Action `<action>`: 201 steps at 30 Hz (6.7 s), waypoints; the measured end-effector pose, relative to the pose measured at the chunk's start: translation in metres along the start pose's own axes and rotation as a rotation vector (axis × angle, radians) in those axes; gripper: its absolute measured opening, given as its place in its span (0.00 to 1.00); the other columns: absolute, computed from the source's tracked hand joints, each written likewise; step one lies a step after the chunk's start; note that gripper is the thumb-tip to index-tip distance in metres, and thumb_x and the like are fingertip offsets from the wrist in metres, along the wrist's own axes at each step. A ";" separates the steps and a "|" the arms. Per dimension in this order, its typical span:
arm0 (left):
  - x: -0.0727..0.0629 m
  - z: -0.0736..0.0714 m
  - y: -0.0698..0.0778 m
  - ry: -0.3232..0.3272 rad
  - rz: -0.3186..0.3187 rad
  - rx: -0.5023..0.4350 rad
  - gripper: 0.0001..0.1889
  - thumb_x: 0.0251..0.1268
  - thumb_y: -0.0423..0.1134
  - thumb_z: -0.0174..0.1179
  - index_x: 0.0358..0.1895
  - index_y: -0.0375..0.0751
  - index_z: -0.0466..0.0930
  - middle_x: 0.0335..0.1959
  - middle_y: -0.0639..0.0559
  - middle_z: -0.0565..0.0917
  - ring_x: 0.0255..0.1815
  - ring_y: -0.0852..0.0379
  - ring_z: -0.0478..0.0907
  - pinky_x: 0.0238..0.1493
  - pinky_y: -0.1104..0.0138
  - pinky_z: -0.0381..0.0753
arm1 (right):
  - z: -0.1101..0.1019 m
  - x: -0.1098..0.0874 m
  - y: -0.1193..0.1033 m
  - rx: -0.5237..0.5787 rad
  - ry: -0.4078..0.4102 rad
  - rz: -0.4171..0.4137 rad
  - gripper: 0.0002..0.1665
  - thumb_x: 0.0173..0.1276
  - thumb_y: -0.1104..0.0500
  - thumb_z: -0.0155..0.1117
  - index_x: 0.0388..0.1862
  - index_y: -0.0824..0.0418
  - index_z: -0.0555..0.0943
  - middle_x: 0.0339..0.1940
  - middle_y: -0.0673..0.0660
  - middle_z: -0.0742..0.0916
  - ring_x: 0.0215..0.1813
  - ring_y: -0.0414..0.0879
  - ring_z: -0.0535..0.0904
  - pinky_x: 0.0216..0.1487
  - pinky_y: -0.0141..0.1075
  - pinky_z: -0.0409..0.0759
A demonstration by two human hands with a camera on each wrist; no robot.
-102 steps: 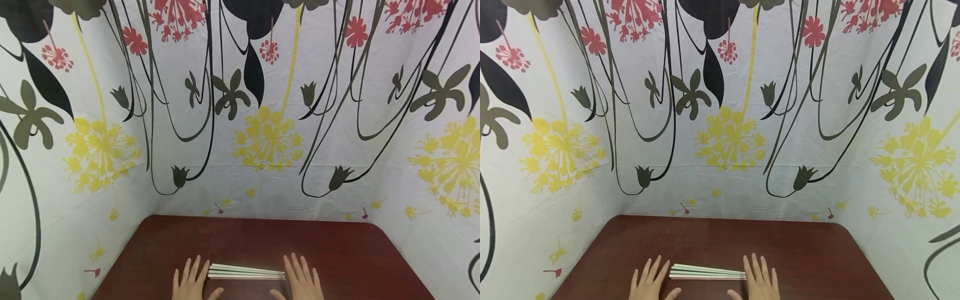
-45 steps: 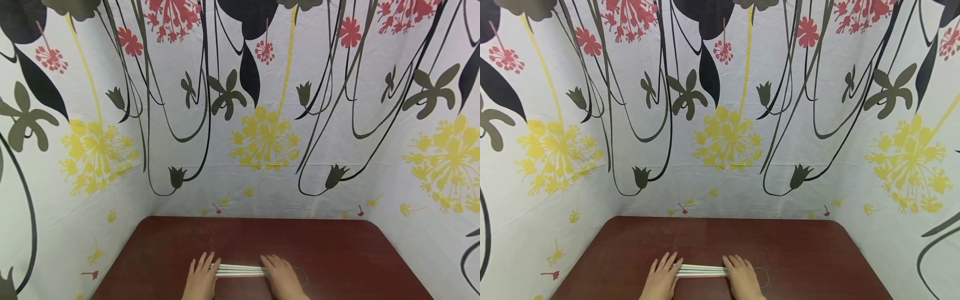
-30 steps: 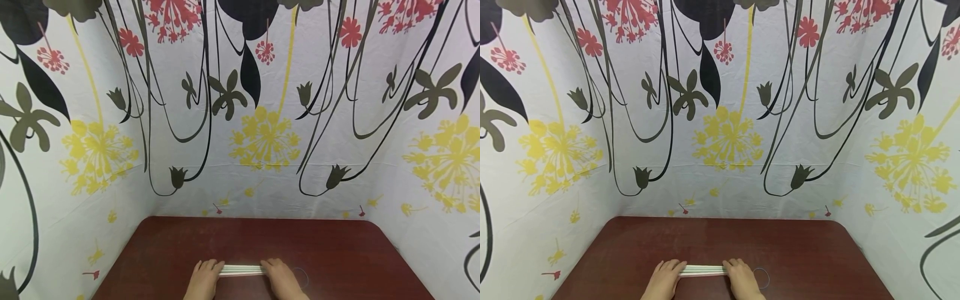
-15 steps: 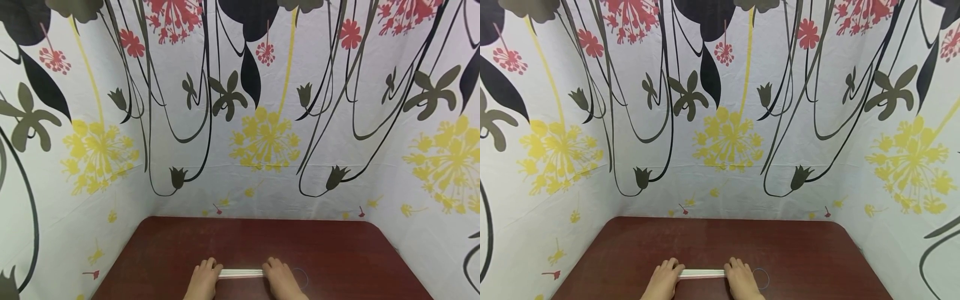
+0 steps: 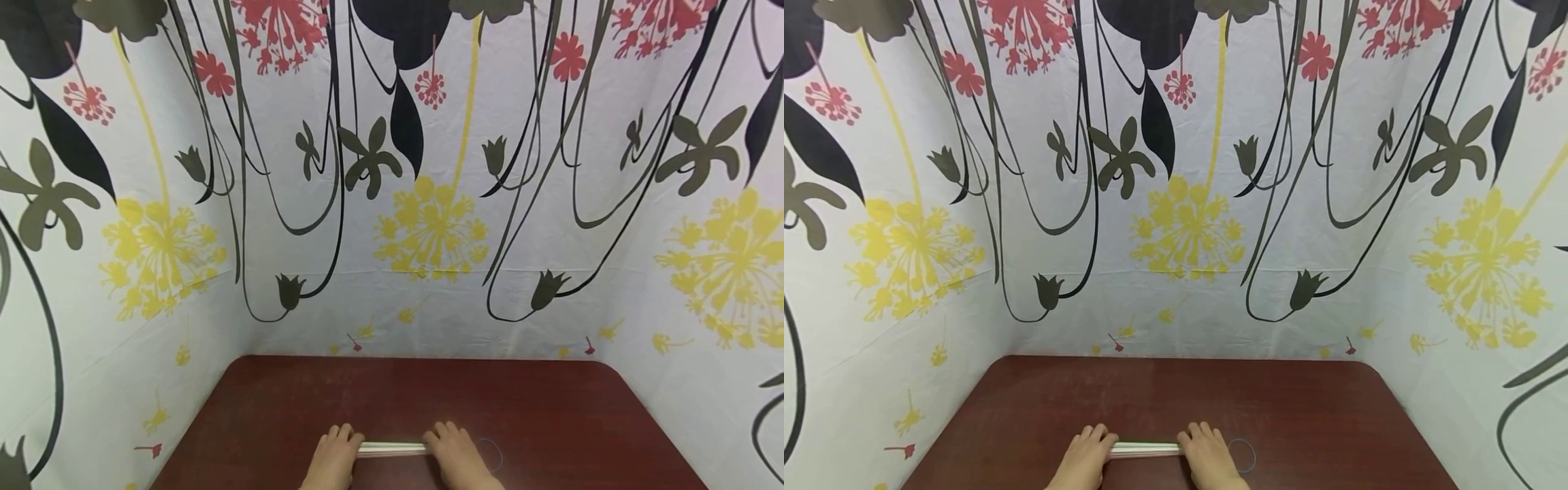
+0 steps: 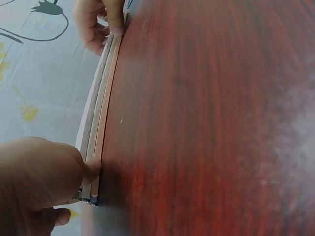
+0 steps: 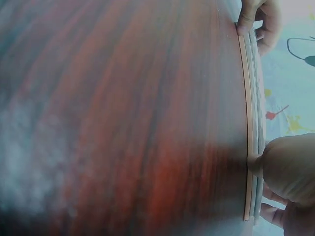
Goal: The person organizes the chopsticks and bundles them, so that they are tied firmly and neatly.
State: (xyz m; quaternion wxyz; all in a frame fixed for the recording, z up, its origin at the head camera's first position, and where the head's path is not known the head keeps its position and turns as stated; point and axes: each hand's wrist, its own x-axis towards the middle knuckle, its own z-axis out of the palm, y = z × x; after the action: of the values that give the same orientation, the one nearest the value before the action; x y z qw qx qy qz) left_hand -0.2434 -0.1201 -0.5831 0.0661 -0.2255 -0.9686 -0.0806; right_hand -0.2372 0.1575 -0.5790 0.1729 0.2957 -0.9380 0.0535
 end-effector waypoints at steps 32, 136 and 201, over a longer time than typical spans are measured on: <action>-0.006 0.013 0.005 0.026 0.016 0.097 0.30 0.41 0.58 0.76 0.48 0.48 0.80 0.37 0.53 0.73 0.35 0.54 0.69 0.37 0.60 0.67 | 0.013 -0.002 -0.003 -0.048 -0.053 -0.047 0.27 0.47 0.61 0.74 0.48 0.55 0.77 0.39 0.54 0.78 0.40 0.48 0.74 0.36 0.43 0.78; -0.006 -0.013 0.043 0.580 -0.096 0.193 0.20 0.41 0.45 0.71 0.07 0.51 0.67 0.05 0.56 0.69 0.06 0.59 0.58 0.09 0.64 0.58 | -0.022 0.016 -0.012 0.880 0.758 -0.164 0.31 0.81 0.67 0.20 0.68 0.81 0.66 0.67 0.65 0.79 0.74 0.46 0.70 0.72 0.28 0.61; -0.020 -0.019 0.016 0.539 -0.080 0.083 0.21 0.29 0.38 0.71 0.08 0.56 0.63 0.06 0.63 0.62 0.10 0.63 0.50 0.11 0.66 0.55 | -0.031 -0.029 0.040 0.429 0.119 0.486 0.08 0.70 0.71 0.56 0.36 0.62 0.81 0.33 0.52 0.79 0.35 0.46 0.77 0.38 0.42 0.79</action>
State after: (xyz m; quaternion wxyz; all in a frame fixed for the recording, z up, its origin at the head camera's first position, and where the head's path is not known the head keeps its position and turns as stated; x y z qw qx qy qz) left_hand -0.2168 -0.1180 -0.5654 0.3277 -0.1547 -0.9266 -0.1005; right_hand -0.2291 0.2117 -0.5604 0.1431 0.0892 -0.9367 0.3069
